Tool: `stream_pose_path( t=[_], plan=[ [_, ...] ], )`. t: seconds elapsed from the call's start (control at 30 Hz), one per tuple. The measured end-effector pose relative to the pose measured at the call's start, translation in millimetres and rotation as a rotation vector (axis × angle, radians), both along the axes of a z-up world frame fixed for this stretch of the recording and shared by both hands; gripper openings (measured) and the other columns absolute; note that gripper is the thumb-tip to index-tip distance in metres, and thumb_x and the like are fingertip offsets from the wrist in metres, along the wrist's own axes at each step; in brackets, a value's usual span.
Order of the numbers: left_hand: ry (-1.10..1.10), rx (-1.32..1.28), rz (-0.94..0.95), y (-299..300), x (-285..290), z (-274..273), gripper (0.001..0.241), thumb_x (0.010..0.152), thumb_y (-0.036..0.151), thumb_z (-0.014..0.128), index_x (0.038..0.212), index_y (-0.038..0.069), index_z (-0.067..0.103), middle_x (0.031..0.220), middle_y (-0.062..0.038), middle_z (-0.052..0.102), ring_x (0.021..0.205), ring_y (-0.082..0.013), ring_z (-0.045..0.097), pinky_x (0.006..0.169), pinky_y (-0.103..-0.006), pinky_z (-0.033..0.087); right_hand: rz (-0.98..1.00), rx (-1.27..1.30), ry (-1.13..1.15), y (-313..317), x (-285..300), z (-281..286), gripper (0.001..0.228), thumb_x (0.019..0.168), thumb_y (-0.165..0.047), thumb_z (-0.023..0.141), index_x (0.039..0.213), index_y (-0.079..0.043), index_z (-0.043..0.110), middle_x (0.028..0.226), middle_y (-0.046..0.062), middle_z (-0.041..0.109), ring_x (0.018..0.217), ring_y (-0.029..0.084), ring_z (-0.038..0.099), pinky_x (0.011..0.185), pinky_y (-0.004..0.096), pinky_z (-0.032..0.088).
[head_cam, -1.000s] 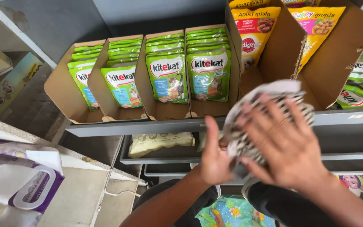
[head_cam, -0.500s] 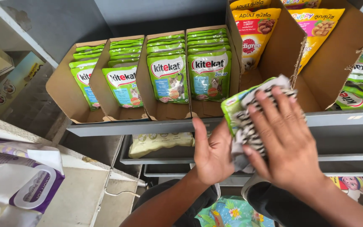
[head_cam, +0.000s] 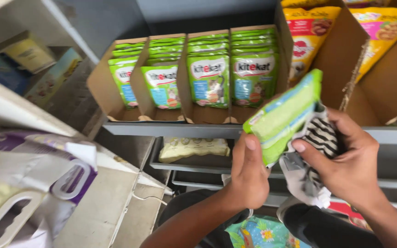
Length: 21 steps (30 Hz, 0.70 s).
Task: Wiping down cat food pouches with a cloth and organizing them on a shelf.
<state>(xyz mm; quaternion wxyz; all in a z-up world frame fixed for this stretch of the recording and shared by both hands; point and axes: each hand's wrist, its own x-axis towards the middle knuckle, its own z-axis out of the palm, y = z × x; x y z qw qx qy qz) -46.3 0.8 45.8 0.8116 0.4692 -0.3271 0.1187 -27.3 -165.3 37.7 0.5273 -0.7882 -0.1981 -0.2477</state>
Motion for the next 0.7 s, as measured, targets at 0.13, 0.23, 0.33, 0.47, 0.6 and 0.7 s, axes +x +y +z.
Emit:
stream_pose_path(
  t=[0.13, 0.23, 0.33, 0.47, 0.6, 0.7],
  plan=[
    [-0.245, 0.456, 0.404, 34.5, -28.4, 40.8, 0.059, 0.117, 0.043, 0.027, 0.15, -0.003, 0.041, 0.169, -0.026, 0.027, 0.157, -0.0446, 0.039, 0.134, -0.0573, 0.035, 0.222, 0.166, 0.268, -18.4, 9.5, -14.9, 0.038, 0.082, 0.008, 0.072, 0.119, 0.004, 0.066, 0.092, 0.009, 0.074, 0.071, 0.013, 0.064, 0.068, 0.024, 0.05],
    [-0.336, 0.738, 0.987, 97.9, -53.5, 58.2, 0.049, 0.101, 0.026, 0.05, 0.141, -0.003, 0.053, 0.157, -0.02, 0.043, 0.139, -0.0371, 0.058, 0.12, -0.0516, 0.047, 0.269, 0.447, 0.348, -21.7, 6.7, -24.4, 0.021, 0.096, 0.002, 0.064, 0.117, 0.004, 0.062, 0.096, 0.014, 0.071, 0.07, 0.02, 0.067, 0.068, 0.03, 0.058],
    [-0.642, 0.764, 1.54, 202.0, -76.8, 88.9, 0.043, 0.095, 0.005, 0.059, 0.132, -0.004, 0.04, 0.149, -0.027, 0.033, 0.134, -0.0429, 0.043, 0.098, -0.0503, 0.067, 0.284, 0.569, 0.433, -33.0, 25.4, -40.1, 0.043, 0.109, -0.013, 0.05, 0.148, 0.004, 0.049, 0.123, 0.019, 0.063, 0.092, 0.028, 0.065, 0.078, 0.036, 0.057],
    [-0.669, 1.133, 2.305, 325.1, -159.8, 132.8, 0.047, 0.112, 0.013, 0.058, 0.151, 0.003, 0.035, 0.139, -0.027, 0.053, 0.127, -0.0412, 0.051, 0.107, -0.0544, 0.039, 0.645, 0.78, 0.518, -51.5, 74.8, -86.0, 0.02, 0.115, -0.041, 0.066, 0.123, -0.024, 0.062, 0.1, -0.006, 0.066, 0.078, 0.007, 0.066, 0.065, 0.039, 0.064],
    [-0.285, 1.392, 2.646, 352.0, -234.0, 163.0, 0.056, 0.106, 0.005, 0.075, 0.146, -0.003, 0.037, 0.129, -0.035, 0.051, 0.11, -0.0503, 0.052, 0.098, -0.0572, 0.036, 0.752, 0.715, 0.567, 0.9, 85.1, -75.6, 0.021, 0.116, -0.043, 0.062, 0.124, -0.024, 0.062, 0.1, -0.007, 0.065, 0.076, 0.006, 0.063, 0.062, 0.035, 0.059],
    [-0.23, 1.441, 2.738, 359.1, -266.2, 176.8, 0.057, 0.093, -0.001, 0.08, 0.14, 0.001, 0.048, 0.116, -0.03, 0.051, 0.099, -0.0451, 0.049, 0.089, -0.0562, 0.034, 0.769, 0.668, 0.579, 23.9, 84.1, -63.4, 0.023, 0.117, -0.045, 0.059, 0.125, -0.023, 0.061, 0.1, -0.007, 0.065, 0.074, 0.005, 0.061, 0.059, 0.032, 0.055]
  ],
)
